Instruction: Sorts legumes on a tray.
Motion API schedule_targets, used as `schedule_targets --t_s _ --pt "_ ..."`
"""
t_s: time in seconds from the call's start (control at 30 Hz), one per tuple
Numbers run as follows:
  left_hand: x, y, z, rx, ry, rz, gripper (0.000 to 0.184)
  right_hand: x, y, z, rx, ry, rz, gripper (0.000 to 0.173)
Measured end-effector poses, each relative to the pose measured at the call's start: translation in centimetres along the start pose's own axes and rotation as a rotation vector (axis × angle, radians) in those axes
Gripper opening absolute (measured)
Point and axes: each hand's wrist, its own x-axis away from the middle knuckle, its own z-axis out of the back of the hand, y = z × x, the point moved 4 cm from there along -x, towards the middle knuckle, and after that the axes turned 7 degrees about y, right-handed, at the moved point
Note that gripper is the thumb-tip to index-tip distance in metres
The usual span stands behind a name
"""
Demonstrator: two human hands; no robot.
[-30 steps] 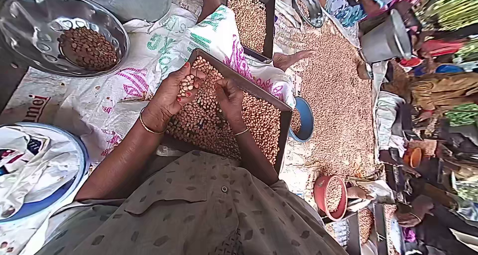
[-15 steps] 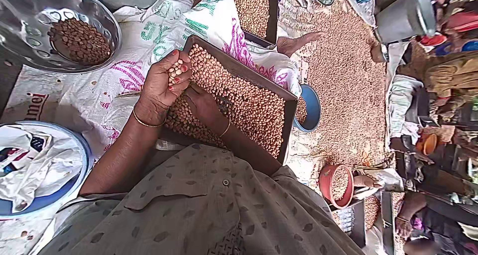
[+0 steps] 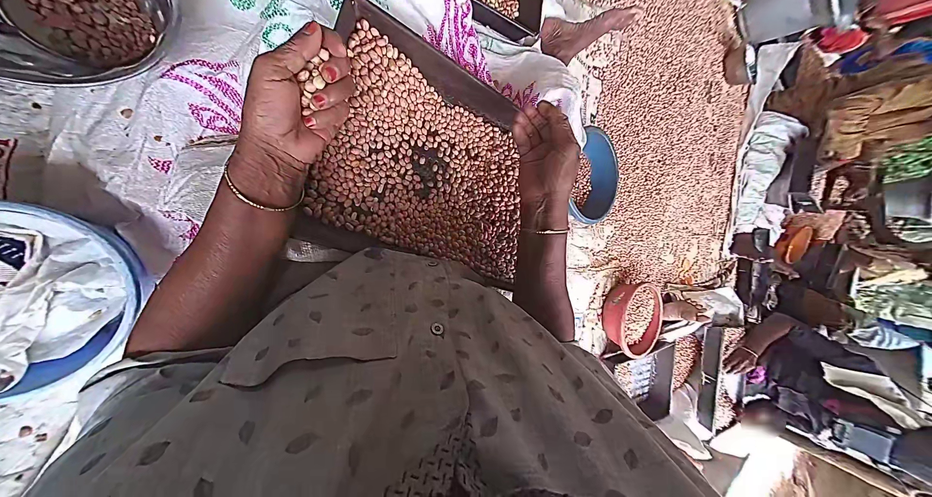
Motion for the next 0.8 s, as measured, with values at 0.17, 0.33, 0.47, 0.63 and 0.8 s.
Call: schedule_targets --t_s 0.17,0.33,0.47,0.63,0.8 --pt "0.1 0.0 -0.1 0.000 0.017 0.006 0.043 10.1 6.5 -5.3 0.416 -0.905 0.004 0.013" --pt "0.2 0.0 0.0 -0.029 0.005 -0.008 0.043 14.2 10.5 -8.5 0.947 -1.248 0.640 0.013" --pt "0.2 -0.1 0.1 -0.007 -0.011 -0.008 0.042 15.2 10.7 -9.1 1.196 -1.390 0.798 0.017" --pt "0.3 -0.3 -0.1 -0.073 -0.029 0.013 0.043 13.3 10.9 -8.6 1.057 -1.228 0.630 0.015" --pt "0.5 -1.0 -0.6 -0.334 -0.036 0.145 0.056 9.3 6.0 -8.6 0.615 -0.645 0.557 0.015"
